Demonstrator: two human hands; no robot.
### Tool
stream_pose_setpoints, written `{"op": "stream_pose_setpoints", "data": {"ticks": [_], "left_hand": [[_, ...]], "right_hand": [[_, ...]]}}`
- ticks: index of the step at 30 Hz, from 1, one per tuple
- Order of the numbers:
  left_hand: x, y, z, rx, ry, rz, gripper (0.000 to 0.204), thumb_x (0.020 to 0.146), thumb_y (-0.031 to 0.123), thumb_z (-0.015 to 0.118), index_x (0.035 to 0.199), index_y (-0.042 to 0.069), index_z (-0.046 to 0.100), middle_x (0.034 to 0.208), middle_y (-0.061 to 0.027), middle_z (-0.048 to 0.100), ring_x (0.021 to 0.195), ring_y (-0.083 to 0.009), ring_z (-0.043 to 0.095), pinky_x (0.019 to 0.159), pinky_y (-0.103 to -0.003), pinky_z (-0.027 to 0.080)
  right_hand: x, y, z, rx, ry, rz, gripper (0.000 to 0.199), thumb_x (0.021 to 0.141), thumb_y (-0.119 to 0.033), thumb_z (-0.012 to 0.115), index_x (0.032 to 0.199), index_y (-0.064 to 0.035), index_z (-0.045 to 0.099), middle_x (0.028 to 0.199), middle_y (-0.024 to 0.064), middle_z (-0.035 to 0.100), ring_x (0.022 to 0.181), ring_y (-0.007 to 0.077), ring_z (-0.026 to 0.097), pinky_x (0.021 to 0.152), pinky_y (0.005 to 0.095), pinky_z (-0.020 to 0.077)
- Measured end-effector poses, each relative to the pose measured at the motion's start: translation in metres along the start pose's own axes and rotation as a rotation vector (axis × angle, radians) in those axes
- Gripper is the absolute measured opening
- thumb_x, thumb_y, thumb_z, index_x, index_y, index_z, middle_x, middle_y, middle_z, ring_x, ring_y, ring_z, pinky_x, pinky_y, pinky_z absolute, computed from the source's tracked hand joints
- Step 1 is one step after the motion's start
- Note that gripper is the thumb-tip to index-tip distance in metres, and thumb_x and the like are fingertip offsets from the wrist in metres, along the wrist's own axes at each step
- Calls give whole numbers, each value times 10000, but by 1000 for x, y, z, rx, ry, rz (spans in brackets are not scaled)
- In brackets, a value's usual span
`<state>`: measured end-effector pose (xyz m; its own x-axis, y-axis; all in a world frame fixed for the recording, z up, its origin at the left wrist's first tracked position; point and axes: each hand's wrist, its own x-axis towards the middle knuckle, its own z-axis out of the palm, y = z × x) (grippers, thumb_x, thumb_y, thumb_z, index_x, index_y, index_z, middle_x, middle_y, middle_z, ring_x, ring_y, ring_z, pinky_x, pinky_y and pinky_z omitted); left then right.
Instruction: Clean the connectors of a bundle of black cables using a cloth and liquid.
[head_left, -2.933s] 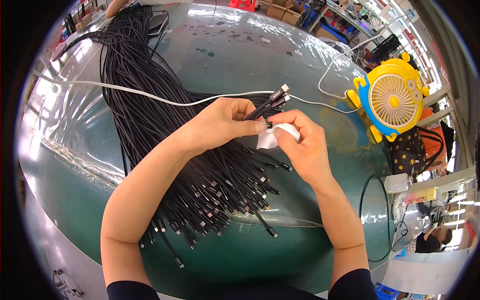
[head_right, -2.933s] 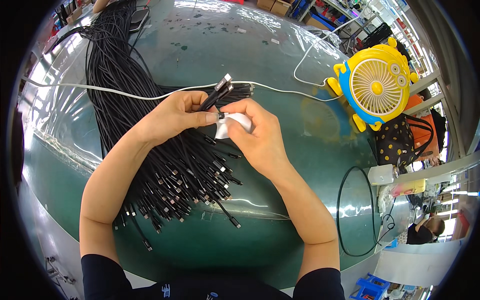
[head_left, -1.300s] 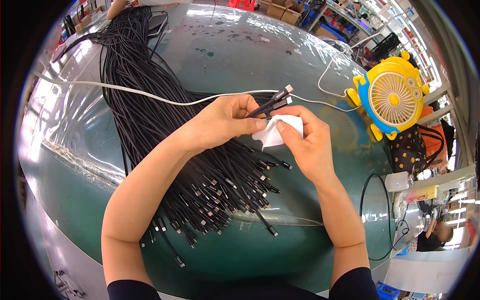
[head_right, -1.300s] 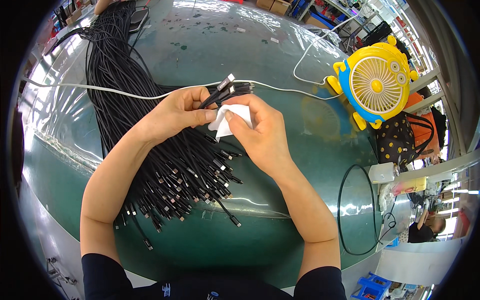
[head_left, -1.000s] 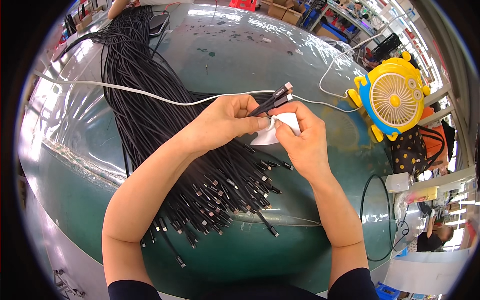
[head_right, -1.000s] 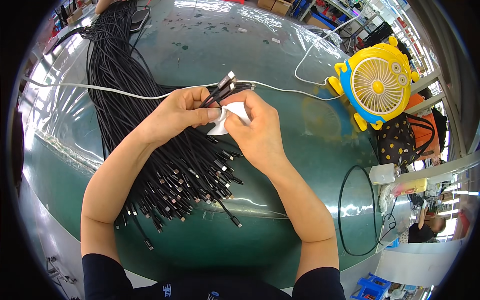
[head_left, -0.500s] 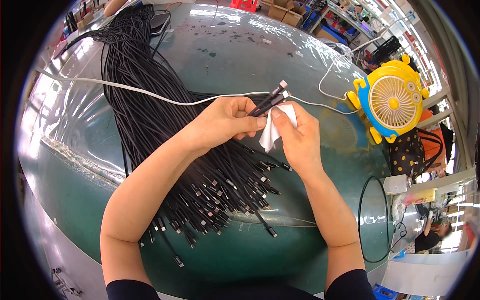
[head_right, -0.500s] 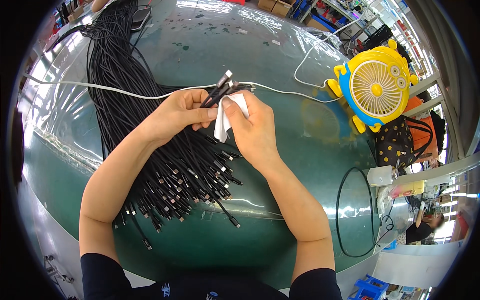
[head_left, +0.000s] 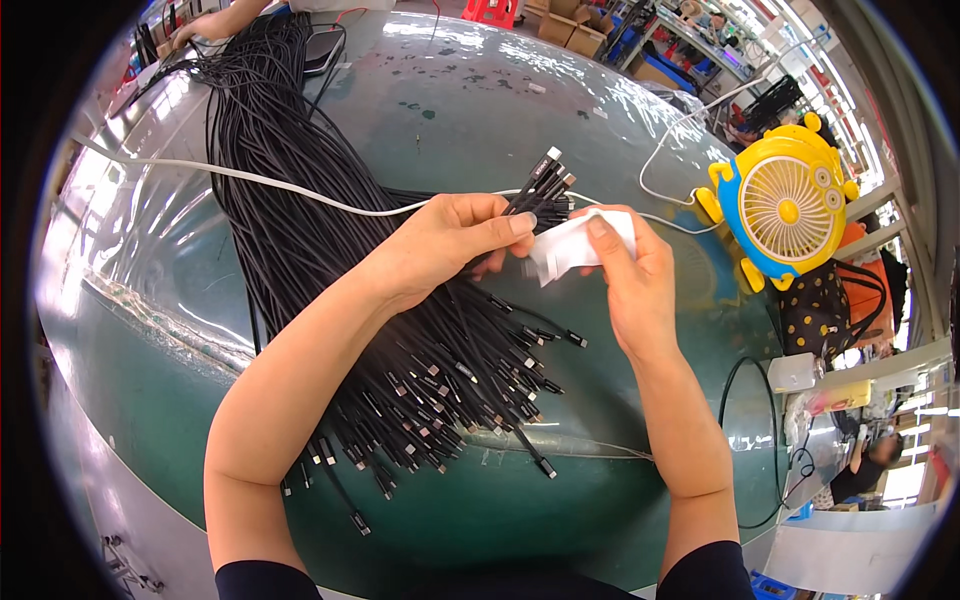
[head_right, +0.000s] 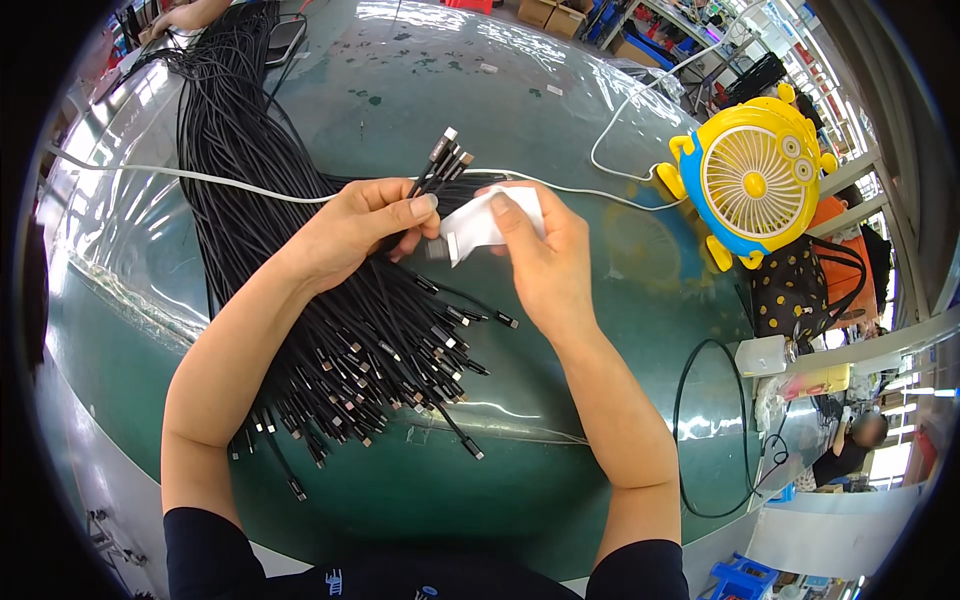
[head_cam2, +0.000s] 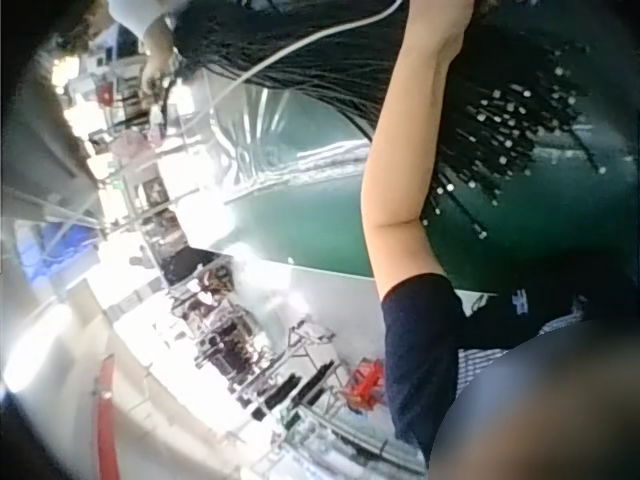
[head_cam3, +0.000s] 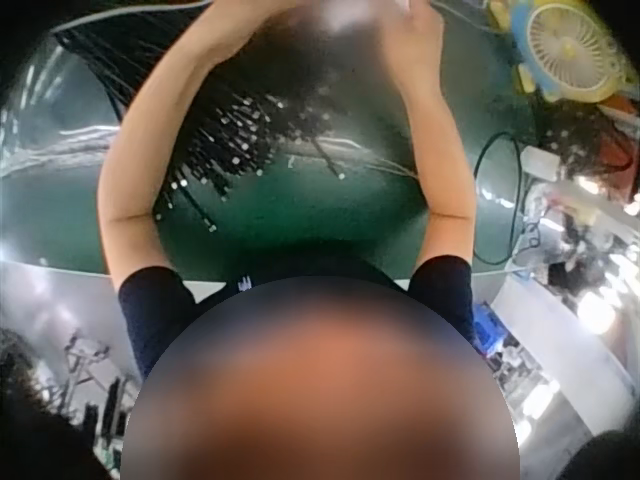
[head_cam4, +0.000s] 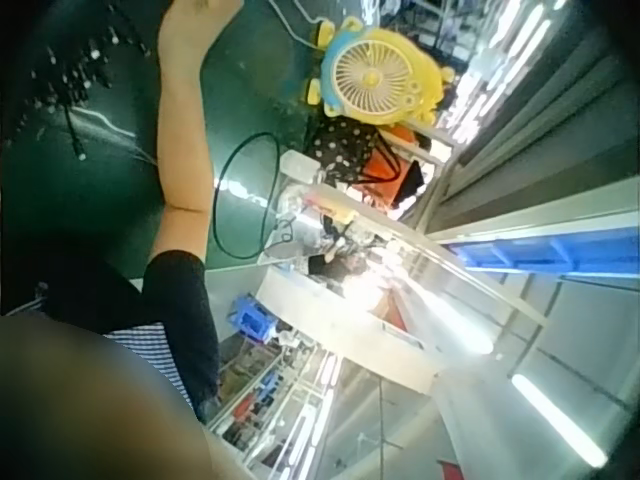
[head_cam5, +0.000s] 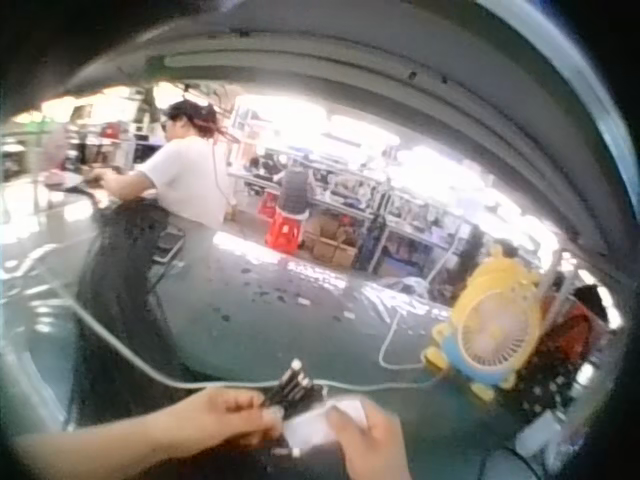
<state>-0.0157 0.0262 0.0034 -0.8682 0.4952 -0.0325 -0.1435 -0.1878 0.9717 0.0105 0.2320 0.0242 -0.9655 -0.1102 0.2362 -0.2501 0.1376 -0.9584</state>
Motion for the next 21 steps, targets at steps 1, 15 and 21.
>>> {"op": "stream_pose_setpoints", "data": {"ticks": [1,15,21], "left_hand": [[0,0,0,2,1,2,250,900,303,646,842,60,625,735,4,597,651,-63,490,600,-212,387],[-10,19,11,192,-87,-36,289,950,291,573,1003,18,651,580,44,467,513,-36,418,490,-189,345],[-12,23,11,173,-107,-22,339,954,333,569,940,15,682,525,65,371,490,-37,294,475,-218,229]], "right_hand": [[0,-3,-3,-58,31,-44,229,954,-194,554,1069,-9,624,873,28,655,780,70,593,659,230,471],[-1,-19,3,-67,-88,-40,167,921,-128,607,1014,8,627,849,27,651,767,64,583,694,219,469],[-4,-18,-1,-131,-121,-8,147,920,-131,606,970,6,622,825,20,643,730,56,554,649,229,447]]}}
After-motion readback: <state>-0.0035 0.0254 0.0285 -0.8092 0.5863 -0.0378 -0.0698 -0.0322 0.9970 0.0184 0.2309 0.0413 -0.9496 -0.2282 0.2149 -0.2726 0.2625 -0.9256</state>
